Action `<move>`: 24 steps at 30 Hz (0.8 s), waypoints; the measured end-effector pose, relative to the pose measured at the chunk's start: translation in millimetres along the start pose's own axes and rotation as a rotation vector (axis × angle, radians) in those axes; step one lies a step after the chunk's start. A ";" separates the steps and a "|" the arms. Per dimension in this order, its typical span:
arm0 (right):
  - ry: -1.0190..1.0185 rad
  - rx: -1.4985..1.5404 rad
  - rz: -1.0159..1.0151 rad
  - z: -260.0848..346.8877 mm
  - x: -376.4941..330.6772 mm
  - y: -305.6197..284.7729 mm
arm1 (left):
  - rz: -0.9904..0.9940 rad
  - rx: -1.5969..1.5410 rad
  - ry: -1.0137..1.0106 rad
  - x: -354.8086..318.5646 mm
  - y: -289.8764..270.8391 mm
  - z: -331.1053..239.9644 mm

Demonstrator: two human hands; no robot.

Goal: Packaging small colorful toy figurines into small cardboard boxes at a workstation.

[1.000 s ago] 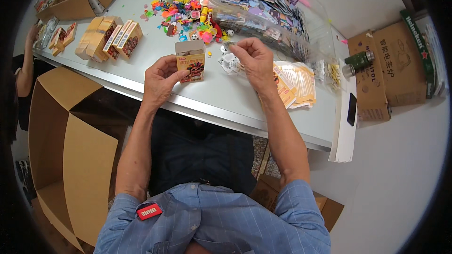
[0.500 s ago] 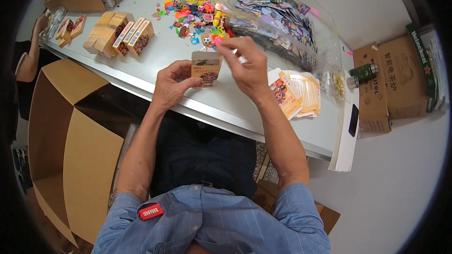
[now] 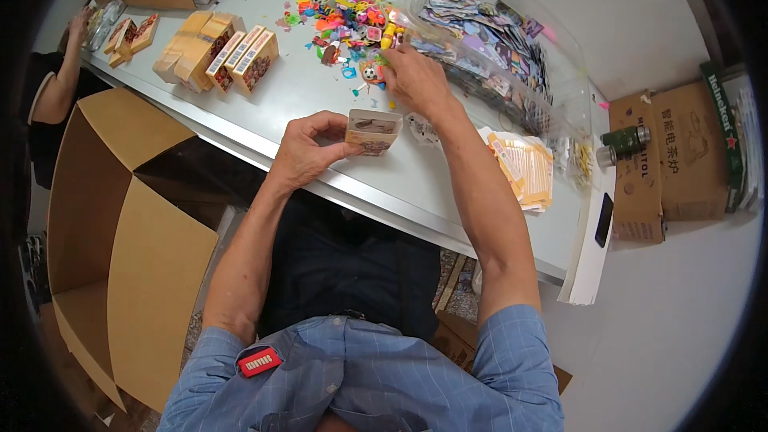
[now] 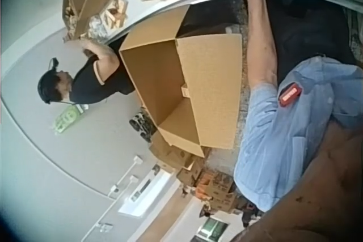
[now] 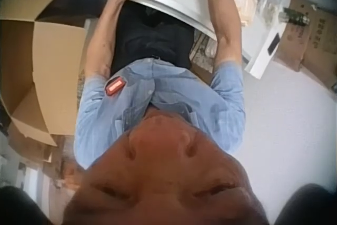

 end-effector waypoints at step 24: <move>-0.316 0.440 -0.361 60.7 -75.6 -59.8 | -0.025 -0.052 0.036 2.5 2.1 1.4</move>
Point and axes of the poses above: each hand's wrist, its own x-axis towards the middle knuckle, its own y-axis out of the palm, z = x × y, the point moved 7 cm from there along x, towards the middle knuckle, and after that the axes turned 10 degrees about -y, right-handed, at the moved point
